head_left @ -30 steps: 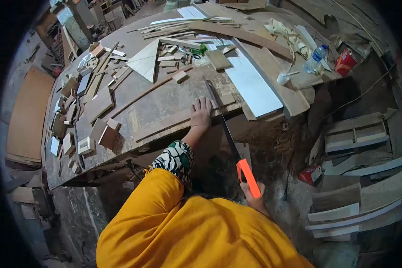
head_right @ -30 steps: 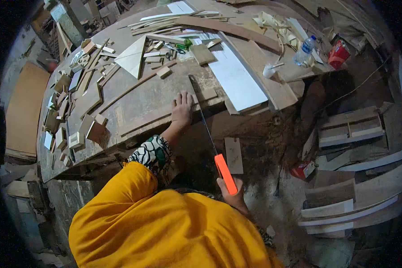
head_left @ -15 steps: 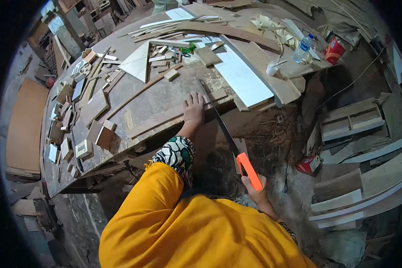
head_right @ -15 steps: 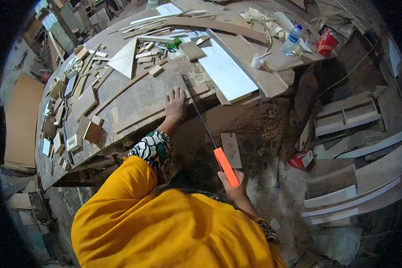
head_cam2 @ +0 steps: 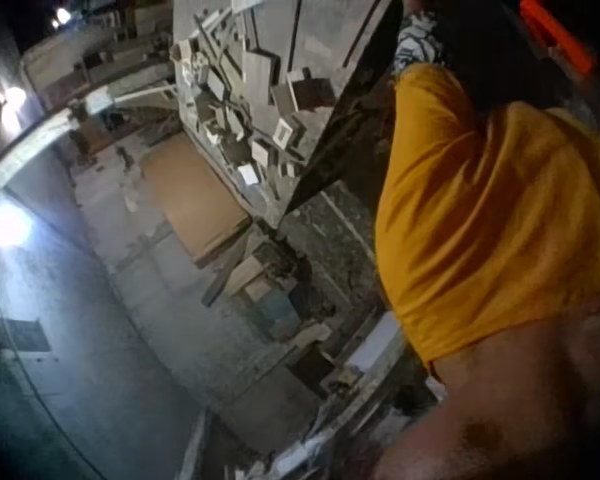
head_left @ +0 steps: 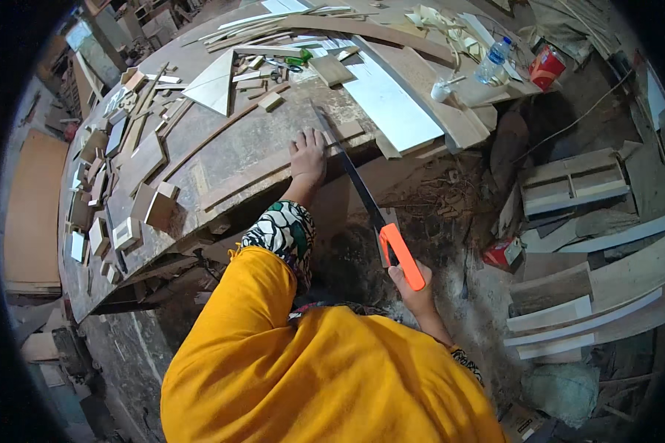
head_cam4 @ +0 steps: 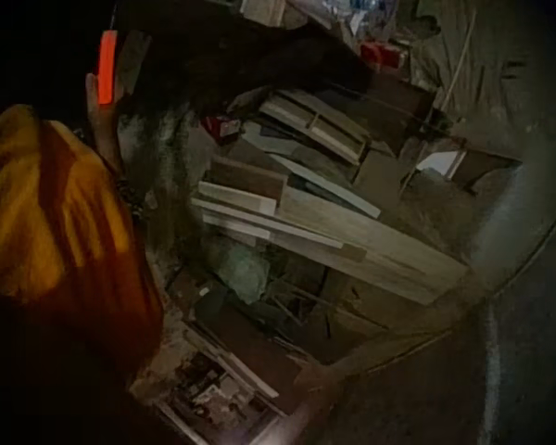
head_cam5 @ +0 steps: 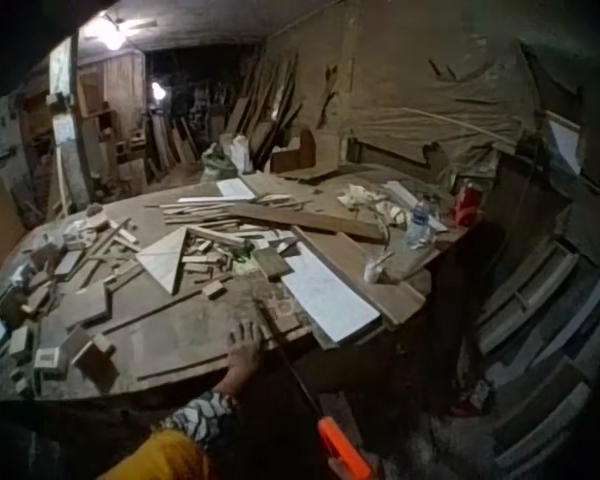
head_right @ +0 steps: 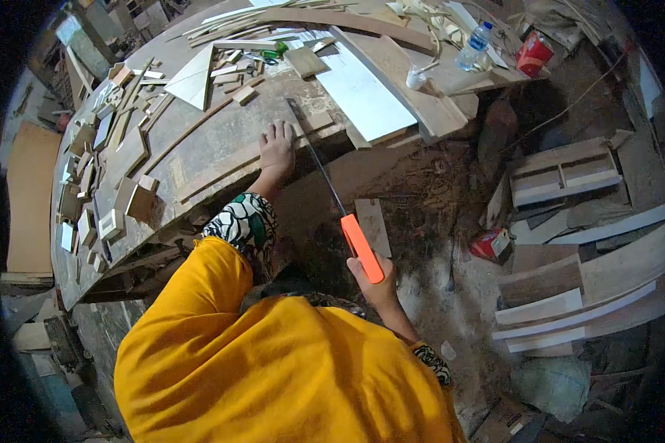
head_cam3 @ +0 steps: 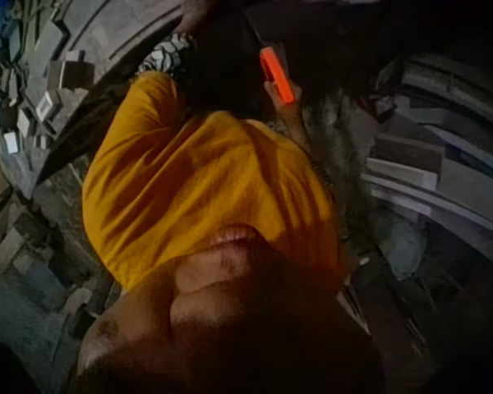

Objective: The person uses a hand saw to cut a thin wooden strip on a workbench. They hold the wood steady with one hand while sawing with the other, then inspect the cut piece and place it on the table.

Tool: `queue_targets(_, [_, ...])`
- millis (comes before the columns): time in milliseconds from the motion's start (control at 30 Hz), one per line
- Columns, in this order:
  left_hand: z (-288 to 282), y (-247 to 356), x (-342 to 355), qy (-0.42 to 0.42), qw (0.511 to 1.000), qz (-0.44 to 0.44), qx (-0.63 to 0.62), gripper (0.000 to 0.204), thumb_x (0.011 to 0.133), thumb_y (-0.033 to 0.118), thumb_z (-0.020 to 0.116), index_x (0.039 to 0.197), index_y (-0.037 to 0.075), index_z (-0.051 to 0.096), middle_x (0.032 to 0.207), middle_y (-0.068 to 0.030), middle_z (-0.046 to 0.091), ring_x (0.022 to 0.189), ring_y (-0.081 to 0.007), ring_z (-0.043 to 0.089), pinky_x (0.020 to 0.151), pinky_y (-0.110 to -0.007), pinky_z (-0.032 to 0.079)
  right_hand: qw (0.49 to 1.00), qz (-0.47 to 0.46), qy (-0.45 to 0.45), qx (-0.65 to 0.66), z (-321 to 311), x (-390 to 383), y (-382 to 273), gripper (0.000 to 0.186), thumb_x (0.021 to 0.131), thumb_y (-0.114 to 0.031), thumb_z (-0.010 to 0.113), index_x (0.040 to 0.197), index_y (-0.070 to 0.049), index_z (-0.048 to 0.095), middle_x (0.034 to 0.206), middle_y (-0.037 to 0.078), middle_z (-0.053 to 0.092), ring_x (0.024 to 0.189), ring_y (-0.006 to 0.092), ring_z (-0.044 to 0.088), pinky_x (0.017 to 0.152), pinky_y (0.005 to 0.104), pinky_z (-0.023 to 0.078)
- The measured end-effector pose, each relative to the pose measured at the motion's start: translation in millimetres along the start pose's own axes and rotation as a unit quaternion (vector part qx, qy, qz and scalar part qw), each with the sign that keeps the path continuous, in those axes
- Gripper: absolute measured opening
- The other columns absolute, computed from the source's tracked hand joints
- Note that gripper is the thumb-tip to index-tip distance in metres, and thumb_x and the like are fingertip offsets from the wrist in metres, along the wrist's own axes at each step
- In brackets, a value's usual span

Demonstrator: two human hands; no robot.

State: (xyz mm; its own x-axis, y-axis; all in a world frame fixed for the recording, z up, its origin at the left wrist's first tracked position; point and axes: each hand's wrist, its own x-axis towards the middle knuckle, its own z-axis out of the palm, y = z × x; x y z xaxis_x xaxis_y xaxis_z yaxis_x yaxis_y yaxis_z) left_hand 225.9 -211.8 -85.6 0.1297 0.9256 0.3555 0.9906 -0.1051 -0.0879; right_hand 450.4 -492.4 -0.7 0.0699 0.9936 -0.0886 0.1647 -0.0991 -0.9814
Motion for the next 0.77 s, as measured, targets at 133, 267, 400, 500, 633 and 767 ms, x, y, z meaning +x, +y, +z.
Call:
queue_targets(133, [-2,1,-1,0.025,1.0,-0.005,-0.013,0.047,0.084,0.015,0.049,0.13,0.006,0.041,0.136,-0.0111,0.043,0.125,-0.0325,0.041,0.1,-0.05,0.033,0.997,-0.071,-0.032,0.002,-3,-6,-6,0.019,0.085,-0.014,0.066,0.089,-0.002,0.053,0.062,-0.001,0.045,0.055,0.01,0.043,0.053,0.0272,0.038])
queue_targets(267, [3,-1,-2,0.056,0.998,0.004,-0.012,0.039,0.085,0.015,0.048,0.124,0.007,0.048,0.127,-0.0118,0.048,0.122,-0.0329,0.043,0.097,-0.05,0.036,0.996,-0.083,-0.003,-0.027,-2,-6,6,0.02,0.086,-0.017,0.066,0.088,-0.001,0.056,0.062,0.002,0.048,0.057,0.0129,0.047,0.055,0.0307,0.041])
queue_targets(400, [4,1,1,0.018,1.0,0.003,-0.004,0.041,0.087,0.016,0.047,0.128,0.007,0.046,0.133,-0.0121,0.045,0.127,-0.0347,0.041,0.099,-0.051,0.034,0.987,-0.13,0.022,-0.089,12,46,23,0.022,0.086,-0.018,0.066,0.079,0.001,0.056,0.059,0.005,0.05,0.052,0.0156,0.049,0.051,0.0299,0.041])
queue_targets(500, [-3,3,-3,-0.008,1.0,-0.005,-0.011,0.046,0.085,0.016,0.05,0.129,0.006,0.044,0.136,-0.0119,0.043,0.127,-0.0332,0.039,0.101,-0.049,0.033,0.993,-0.099,0.02,-0.058,24,86,-1,0.024,0.088,-0.018,0.064,0.077,0.001,0.055,0.058,0.003,0.048,0.052,0.0143,0.047,0.05,0.0321,0.039])
queue_targets(633, [-1,4,3,0.018,1.0,-0.004,0.004,0.043,0.084,0.016,0.051,0.126,0.007,0.045,0.135,-0.0114,0.044,0.122,-0.0312,0.042,0.098,-0.047,0.035,0.997,-0.04,-0.025,-0.058,22,74,38,0.02,0.086,-0.019,0.066,0.087,0.0,0.06,0.065,0.006,0.057,0.062,0.0164,0.056,0.059,0.0323,0.045])
queue_targets(767, [17,1,2,0.0,1.0,-0.003,0.03,0.047,0.085,0.015,0.051,0.131,0.01,0.042,0.14,-0.0116,0.039,0.125,-0.0323,0.039,0.1,-0.047,0.032,0.995,-0.091,-0.013,-0.037,12,37,44,0.034,0.085,-0.02,0.067,0.114,-0.004,0.059,0.097,0.015,0.065,0.095,0.0209,0.063,0.082,0.0322,0.048])
